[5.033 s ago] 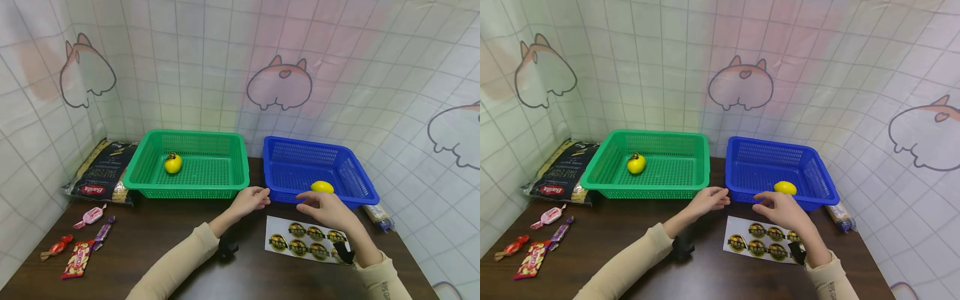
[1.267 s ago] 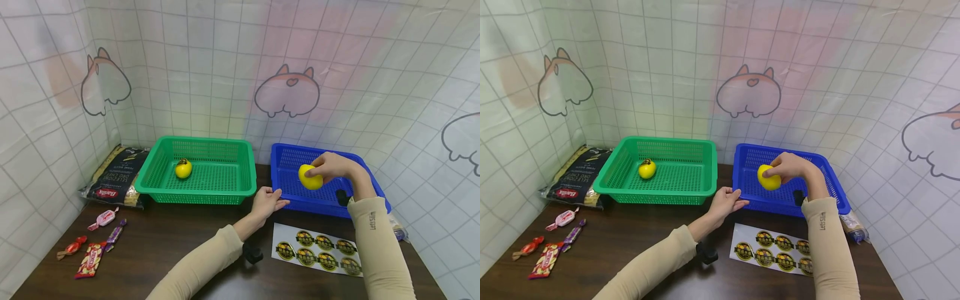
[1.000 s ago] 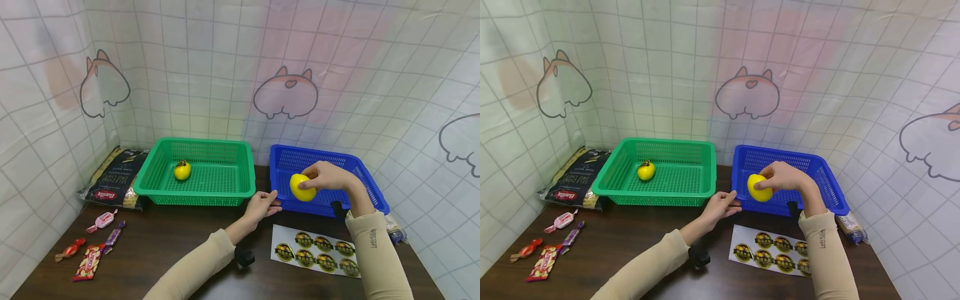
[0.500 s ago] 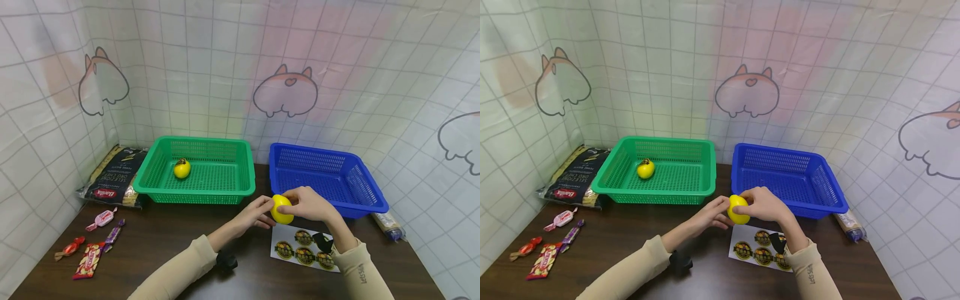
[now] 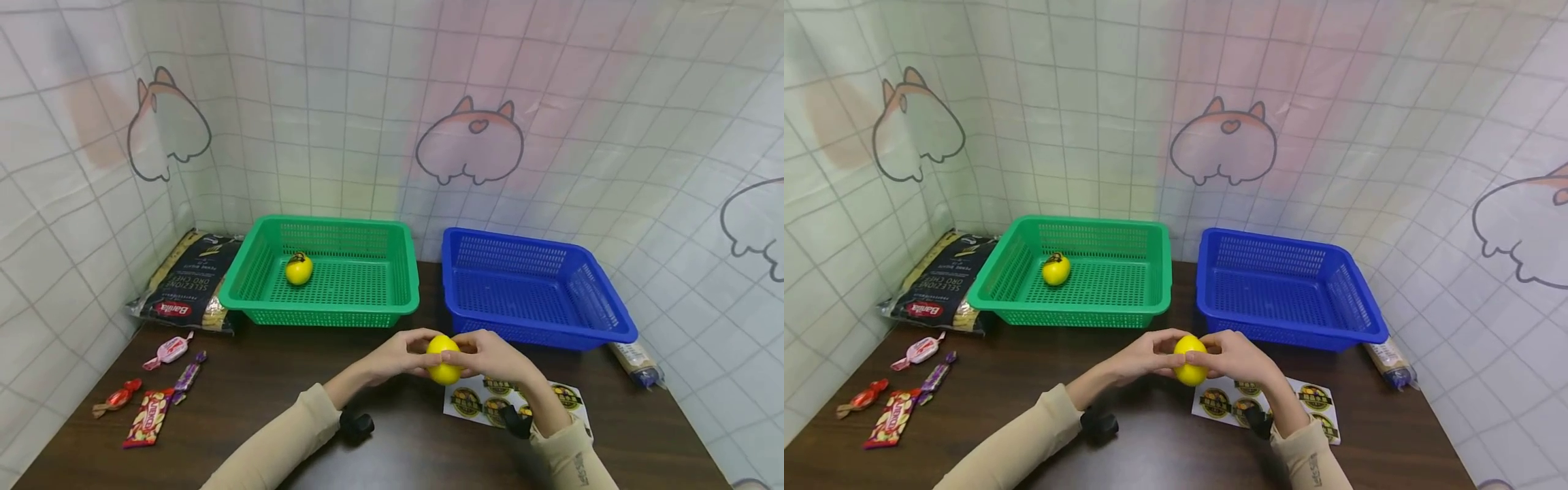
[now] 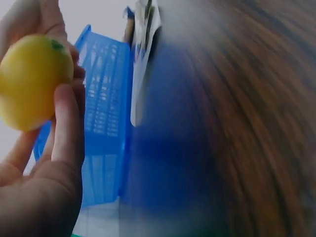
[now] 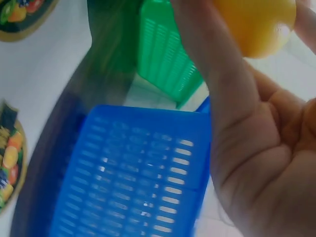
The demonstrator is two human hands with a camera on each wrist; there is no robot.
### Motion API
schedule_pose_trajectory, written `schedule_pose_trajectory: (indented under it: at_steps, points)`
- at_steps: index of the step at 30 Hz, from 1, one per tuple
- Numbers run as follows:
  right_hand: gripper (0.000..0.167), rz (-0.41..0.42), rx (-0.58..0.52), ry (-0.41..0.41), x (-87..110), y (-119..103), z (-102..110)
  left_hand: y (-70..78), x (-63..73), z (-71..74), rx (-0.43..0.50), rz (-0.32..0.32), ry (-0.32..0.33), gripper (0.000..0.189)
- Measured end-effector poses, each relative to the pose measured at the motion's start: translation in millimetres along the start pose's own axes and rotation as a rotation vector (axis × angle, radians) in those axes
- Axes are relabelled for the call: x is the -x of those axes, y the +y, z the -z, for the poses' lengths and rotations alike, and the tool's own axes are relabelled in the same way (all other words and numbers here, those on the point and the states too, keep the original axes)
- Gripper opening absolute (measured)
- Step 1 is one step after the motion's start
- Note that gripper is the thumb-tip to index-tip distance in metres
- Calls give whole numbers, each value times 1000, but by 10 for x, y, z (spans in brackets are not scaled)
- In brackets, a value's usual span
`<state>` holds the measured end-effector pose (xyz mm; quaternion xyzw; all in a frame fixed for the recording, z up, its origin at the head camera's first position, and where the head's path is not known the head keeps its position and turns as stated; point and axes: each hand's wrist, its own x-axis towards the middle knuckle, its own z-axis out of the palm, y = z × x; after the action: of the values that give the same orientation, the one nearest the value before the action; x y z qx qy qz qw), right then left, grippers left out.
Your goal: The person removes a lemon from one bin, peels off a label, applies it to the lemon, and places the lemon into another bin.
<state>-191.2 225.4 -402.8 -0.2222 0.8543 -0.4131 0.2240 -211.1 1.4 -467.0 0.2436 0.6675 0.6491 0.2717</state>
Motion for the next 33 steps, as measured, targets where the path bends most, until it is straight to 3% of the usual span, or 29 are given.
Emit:
schedule_pose_trajectory:
  at_steps: [3, 8, 11, 17, 22, 27, 33]
  points:
    - [37, 7, -28, -55, -21, 46, -3, -5, 27, 48, -29, 10, -39, 51]
    - [43, -29, -28, -89, 4, 137, 10, -50, 55, 92, -170, 27, -64, 52]
    - [41, -65, 75, -58, 15, 178, 70, -51, 57, 147, -218, 65, -49, 53]
    - [16, -126, 341, -3, 45, 189, 54, -32, 116, 246, -245, 174, -29, 55]
    - [19, -232, 473, 37, 40, 150, -45, -30, 139, 269, -269, 198, -39, 57]
    - [20, -322, 531, 53, 37, 129, -95, -29, 137, 266, -278, 200, -46, 58]
    - [20, -342, 540, 48, 23, 138, -104, -28, 134, 270, -284, 217, -49, 59]
